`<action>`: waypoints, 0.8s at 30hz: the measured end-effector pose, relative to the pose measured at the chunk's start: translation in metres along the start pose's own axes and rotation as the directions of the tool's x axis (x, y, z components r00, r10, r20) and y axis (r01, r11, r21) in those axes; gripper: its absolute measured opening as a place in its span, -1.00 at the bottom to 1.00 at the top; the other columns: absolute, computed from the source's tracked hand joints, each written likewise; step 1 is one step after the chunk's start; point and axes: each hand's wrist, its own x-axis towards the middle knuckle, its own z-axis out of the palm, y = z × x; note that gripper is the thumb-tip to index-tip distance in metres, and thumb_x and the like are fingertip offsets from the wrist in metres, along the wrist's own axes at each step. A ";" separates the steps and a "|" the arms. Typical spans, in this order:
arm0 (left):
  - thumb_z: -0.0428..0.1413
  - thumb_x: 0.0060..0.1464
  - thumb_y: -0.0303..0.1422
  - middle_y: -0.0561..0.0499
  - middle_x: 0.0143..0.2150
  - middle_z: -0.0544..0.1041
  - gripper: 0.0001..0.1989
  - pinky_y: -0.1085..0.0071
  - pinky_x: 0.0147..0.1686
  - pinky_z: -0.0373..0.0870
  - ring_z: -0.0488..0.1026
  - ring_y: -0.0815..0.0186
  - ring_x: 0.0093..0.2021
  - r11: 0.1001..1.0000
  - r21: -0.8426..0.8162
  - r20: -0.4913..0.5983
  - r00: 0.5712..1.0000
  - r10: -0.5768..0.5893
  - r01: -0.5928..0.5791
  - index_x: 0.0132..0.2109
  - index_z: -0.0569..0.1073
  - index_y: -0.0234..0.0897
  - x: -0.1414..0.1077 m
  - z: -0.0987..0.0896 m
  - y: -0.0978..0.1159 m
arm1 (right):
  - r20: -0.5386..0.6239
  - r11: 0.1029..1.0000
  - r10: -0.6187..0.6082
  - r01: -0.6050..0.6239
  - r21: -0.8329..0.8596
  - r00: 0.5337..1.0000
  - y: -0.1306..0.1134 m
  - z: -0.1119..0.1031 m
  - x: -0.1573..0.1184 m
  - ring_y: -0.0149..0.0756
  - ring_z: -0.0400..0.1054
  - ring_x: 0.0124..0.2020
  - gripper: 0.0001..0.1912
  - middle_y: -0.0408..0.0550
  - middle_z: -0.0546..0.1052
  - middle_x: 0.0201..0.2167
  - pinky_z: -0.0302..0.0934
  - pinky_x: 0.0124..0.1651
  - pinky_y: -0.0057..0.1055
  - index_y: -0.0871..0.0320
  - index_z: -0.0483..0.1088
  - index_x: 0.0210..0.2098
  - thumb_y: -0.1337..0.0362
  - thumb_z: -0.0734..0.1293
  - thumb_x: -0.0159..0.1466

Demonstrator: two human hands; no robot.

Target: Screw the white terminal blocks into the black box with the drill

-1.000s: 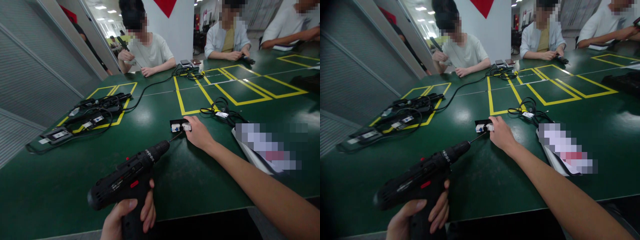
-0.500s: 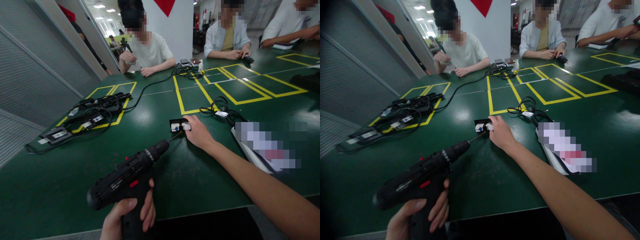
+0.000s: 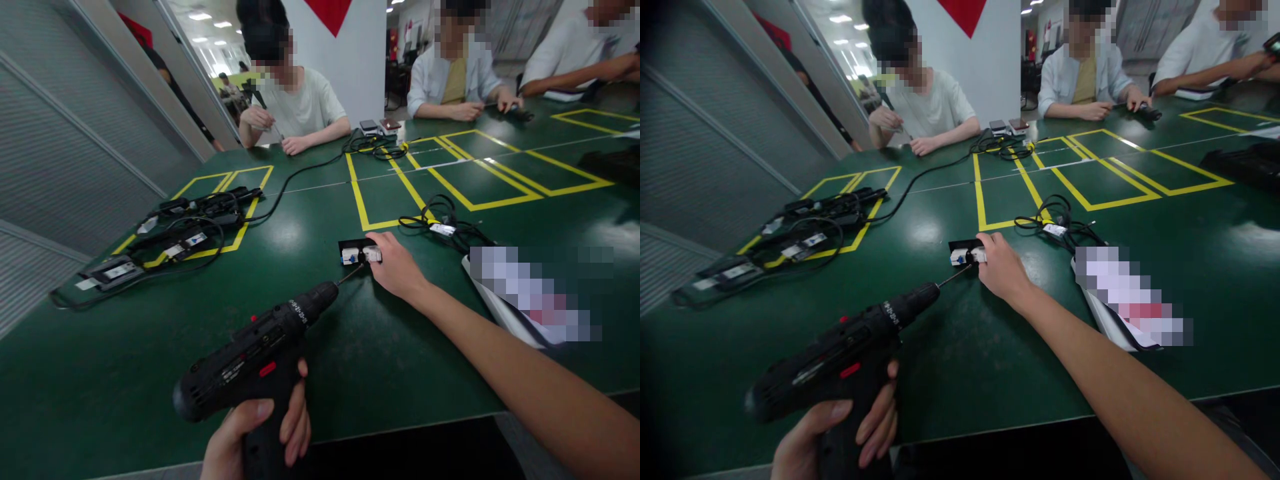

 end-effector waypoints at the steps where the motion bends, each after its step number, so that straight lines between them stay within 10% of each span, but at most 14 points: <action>1: -0.08 0.07 -0.28 0.05 -0.56 0.30 -0.64 0.29 -0.54 0.28 0.30 0.32 -0.64 1.000 0.001 -0.002 1.000 0.001 -0.001 -0.01 0.24 -0.36 0.000 0.000 0.000 | -0.001 1.000 0.001 -0.001 -0.001 1.000 0.000 0.000 0.000 -0.12 0.32 -0.09 -0.49 0.12 0.35 -0.05 0.26 -0.01 -0.19 0.21 0.21 0.09 0.48 0.19 0.13; 24: -0.07 0.07 -0.27 0.05 -0.56 0.31 -0.65 0.29 -0.53 0.28 0.30 0.33 -0.64 1.000 -0.006 -0.022 1.000 -0.008 0.008 -0.01 0.25 -0.35 0.000 0.004 0.001 | -0.001 1.000 0.007 -0.007 -0.005 1.000 -0.001 -0.001 0.000 -0.12 0.32 -0.08 -0.48 0.12 0.35 -0.04 0.26 -0.02 -0.20 0.21 0.20 0.10 0.49 0.19 0.12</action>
